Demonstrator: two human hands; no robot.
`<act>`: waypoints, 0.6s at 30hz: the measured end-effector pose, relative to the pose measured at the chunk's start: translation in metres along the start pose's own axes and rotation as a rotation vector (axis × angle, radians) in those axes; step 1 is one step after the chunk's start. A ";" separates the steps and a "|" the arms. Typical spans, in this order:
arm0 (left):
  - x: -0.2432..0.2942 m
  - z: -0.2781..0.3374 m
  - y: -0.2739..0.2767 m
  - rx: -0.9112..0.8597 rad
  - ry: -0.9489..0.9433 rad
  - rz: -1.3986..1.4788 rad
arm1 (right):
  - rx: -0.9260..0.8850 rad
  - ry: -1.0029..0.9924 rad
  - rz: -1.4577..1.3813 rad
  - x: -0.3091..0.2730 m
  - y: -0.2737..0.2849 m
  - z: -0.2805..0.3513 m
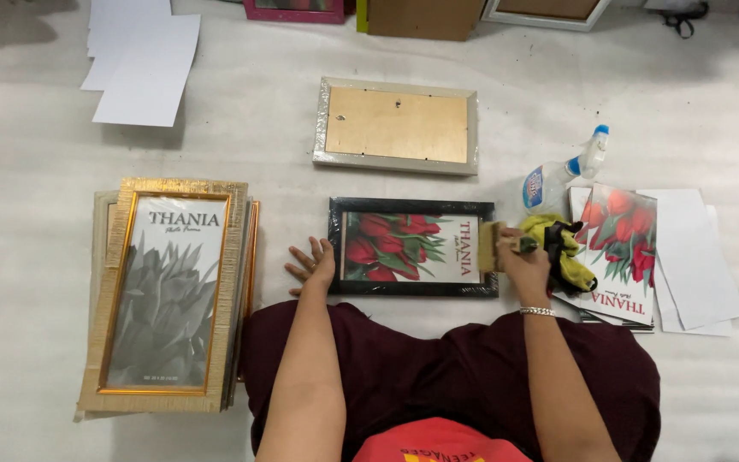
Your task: Cleaning glass and assembling a picture frame with a print
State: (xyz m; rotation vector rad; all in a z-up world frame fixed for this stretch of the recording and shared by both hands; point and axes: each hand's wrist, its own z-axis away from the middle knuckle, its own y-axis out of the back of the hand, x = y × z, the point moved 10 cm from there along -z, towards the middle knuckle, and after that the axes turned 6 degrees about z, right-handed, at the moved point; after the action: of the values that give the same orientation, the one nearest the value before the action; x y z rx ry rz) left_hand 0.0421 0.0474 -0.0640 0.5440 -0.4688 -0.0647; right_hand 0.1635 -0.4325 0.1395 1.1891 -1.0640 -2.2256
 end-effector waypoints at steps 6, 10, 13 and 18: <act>-0.015 -0.039 -0.018 0.026 0.006 -0.038 | -0.616 0.059 -0.567 -0.058 -0.099 0.076; -0.024 -0.057 -0.026 0.017 -0.008 -0.018 | -0.659 0.358 -0.281 -0.106 -0.148 0.163; -0.022 -0.055 -0.024 0.018 -0.016 -0.014 | -0.670 0.417 -0.212 -0.100 -0.153 0.150; -0.026 -0.064 -0.028 0.042 -0.012 -0.028 | -0.381 0.338 0.166 -0.045 -0.052 0.048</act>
State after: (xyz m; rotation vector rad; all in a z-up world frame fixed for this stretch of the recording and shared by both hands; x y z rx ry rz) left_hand 0.0490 0.0591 -0.1369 0.5916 -0.4755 -0.0848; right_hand 0.1488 -0.3498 0.1401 1.1986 -0.5533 -1.9007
